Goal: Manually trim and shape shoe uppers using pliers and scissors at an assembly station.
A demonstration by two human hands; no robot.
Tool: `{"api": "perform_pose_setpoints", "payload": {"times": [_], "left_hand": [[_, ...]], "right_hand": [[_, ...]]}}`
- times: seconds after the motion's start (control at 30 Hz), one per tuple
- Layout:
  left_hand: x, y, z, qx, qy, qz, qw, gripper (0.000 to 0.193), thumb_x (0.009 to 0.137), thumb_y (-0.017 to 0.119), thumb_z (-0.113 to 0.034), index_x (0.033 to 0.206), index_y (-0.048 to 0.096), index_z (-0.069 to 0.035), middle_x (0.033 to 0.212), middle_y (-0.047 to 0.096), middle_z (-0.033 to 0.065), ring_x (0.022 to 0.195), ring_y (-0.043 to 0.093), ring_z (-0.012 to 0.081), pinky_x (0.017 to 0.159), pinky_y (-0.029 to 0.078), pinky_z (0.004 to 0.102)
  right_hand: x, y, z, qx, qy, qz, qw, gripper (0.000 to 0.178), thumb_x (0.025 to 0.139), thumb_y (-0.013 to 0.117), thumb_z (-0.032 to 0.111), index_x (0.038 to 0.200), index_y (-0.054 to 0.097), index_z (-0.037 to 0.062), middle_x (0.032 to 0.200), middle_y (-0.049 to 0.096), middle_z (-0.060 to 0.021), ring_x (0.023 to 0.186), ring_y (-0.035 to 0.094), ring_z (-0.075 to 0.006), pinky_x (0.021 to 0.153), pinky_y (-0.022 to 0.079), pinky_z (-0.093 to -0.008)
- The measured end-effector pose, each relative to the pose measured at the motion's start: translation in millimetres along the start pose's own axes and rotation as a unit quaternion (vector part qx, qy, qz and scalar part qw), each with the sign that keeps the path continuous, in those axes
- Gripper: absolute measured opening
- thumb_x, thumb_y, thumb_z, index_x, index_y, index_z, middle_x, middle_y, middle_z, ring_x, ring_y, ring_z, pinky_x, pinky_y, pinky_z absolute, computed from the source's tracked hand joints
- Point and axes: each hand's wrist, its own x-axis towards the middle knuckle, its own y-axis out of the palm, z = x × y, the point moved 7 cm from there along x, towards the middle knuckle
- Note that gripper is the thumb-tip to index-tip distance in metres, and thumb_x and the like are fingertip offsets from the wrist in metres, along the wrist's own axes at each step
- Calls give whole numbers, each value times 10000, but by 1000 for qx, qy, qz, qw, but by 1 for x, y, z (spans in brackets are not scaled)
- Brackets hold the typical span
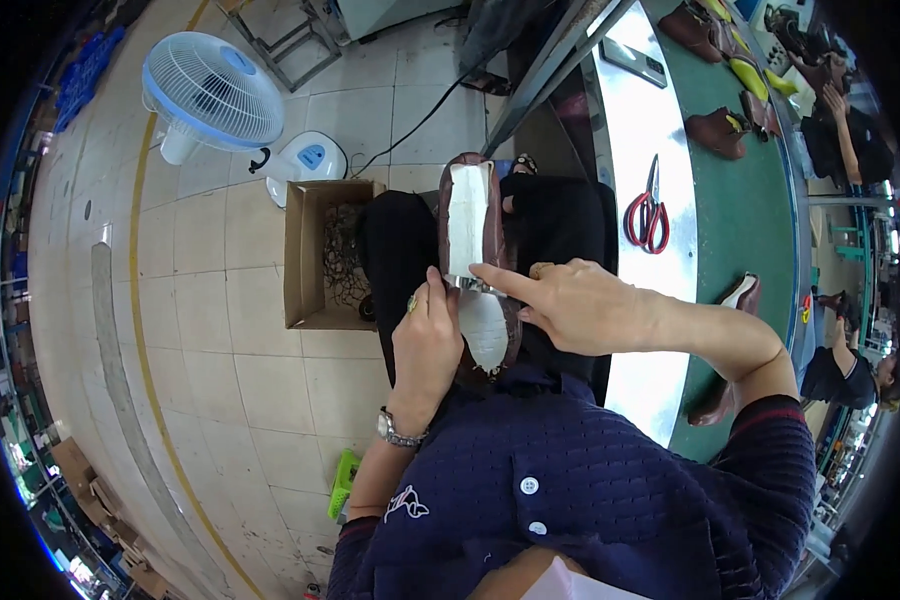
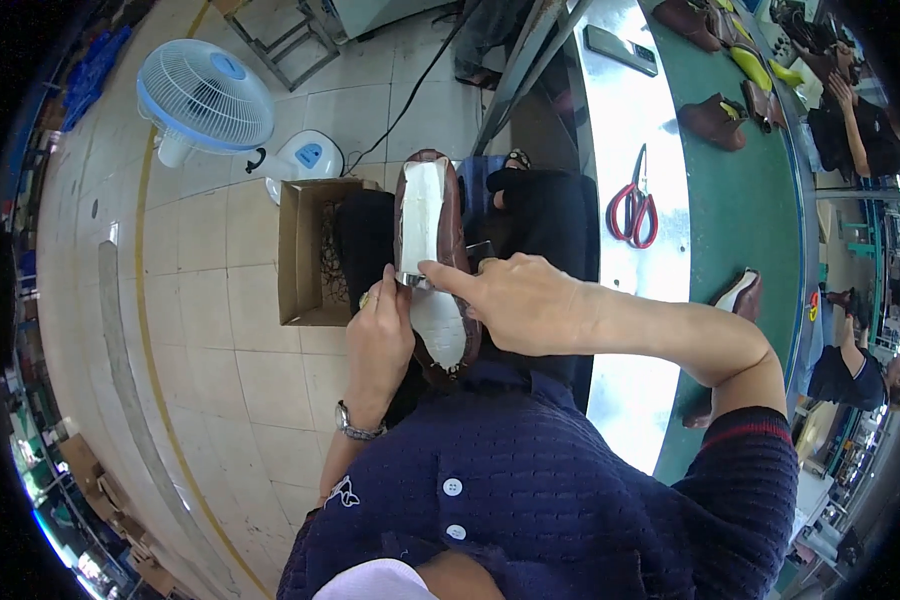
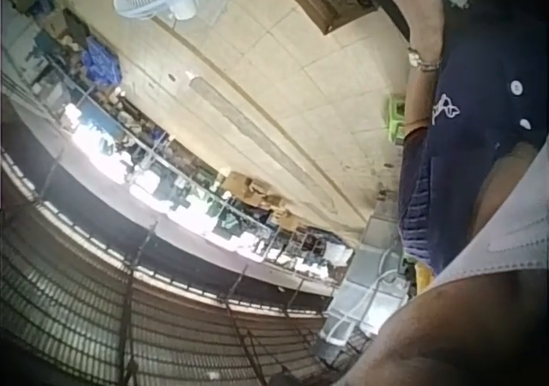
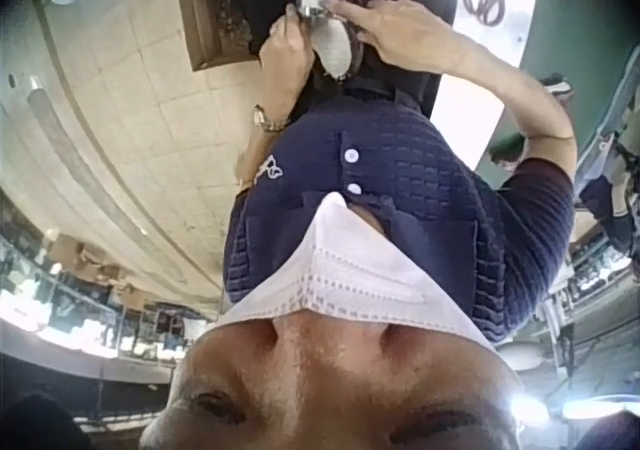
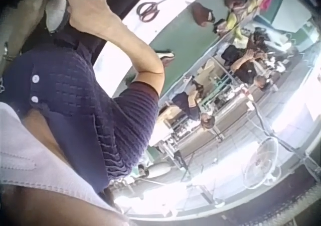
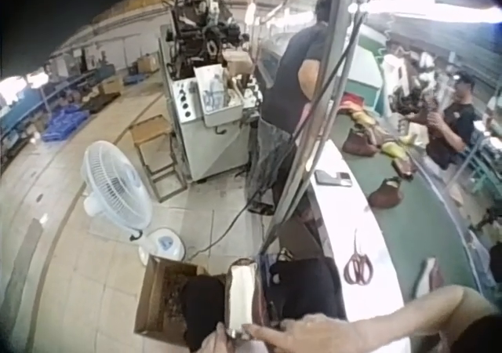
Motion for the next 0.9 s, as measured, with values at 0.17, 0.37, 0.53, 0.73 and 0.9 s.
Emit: {"api": "perform_pose_setpoints", "payload": {"times": [0.17,0.37,0.53,0.73,0.9], "left_hand": [[2,25,19,-411,-145,144,888,574,986,543,-250,1483,323,-66,1340,541,144,1050,637,241,886,502,333],[32,63,26,-767,-266,187,553,667,982,527,-367,1524,201,-155,1442,426,60,1260,468,182,1038,402,343],[47,63,10,-738,-235,187,604,580,968,549,-247,1481,299,-143,1385,467,59,1183,526,166,977,455,330],[41,62,17,-693,-258,202,643,712,943,591,-224,1528,195,-137,1332,488,56,1130,534,141,953,448,302],[44,59,24,-689,-233,189,659,727,940,598,-181,1534,180,-151,1369,466,40,1182,500,139,991,421,289]], "right_hand": [[-8,24,-20,67,35,-31,997,685,926,566,161,1508,213,246,792,619,-169,612,650,-308,560,552,-416],[-9,30,-14,48,14,-80,996,707,917,580,154,1511,208,249,740,591,-139,554,624,-264,492,543,-369],[-8,8,-20,102,-39,-108,988,651,909,592,167,1482,287,208,726,637,-152,597,643,-324,543,527,-430],[7,-73,-4,34,-145,-197,969,616,925,577,208,1480,311,221,701,651,-173,622,669,-328,565,547,-409],[61,-30,-65,-117,-39,-134,983,669,955,547,254,1518,187,285,682,644,-144,579,655,-297,521,532,-393]]}}
